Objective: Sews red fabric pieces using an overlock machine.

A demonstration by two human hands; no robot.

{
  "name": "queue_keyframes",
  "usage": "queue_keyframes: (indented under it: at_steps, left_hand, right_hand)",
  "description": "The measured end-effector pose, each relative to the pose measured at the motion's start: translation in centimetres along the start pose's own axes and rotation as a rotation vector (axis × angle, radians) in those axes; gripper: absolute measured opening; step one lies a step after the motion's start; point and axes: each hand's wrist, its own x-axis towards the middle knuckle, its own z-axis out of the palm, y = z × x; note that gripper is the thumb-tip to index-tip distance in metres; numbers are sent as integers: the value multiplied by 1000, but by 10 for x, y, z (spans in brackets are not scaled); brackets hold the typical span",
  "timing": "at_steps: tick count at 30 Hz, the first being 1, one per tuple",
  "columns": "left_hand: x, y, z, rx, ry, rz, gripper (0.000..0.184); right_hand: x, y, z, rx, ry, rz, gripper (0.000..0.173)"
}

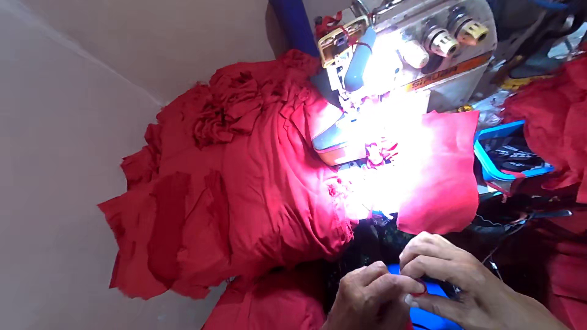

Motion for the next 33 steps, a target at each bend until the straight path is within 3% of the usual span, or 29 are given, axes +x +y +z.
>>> queue_keyframes:
  at_steps: [4, 7, 12, 19, 24, 28, 33]
  left_hand:
    - [-19, 0, -13, -176, 27, -46, 10]
    - [-35, -4, -22, -255, 81, -80, 11]
    - [-63, -19, -32, -381, 167, -197, 18]
    - [-77, -37, -26, -475, 176, -228, 34]
    - [-67, -37, -31, -547, 224, -196, 22]
    - [-35, -31, -67, -332, 182, -107, 17]
    - [31, -20, -125, -30, 384, 38, 9]
  right_hand:
    - [5, -2, 11, 171, -114, 5, 24]
    - [10, 1, 21, 186, -140, -22, 25]
    - [21, -2, 37, 482, -123, 31, 23]
    - [37, -8, 50, 381, -105, 79, 15]
    - [50, -15, 52, 355, -185, 124, 21]
    - [72, -18, 36, 286, -268, 142, 29]
    - [132, -31, 10, -7, 7, 12, 9]
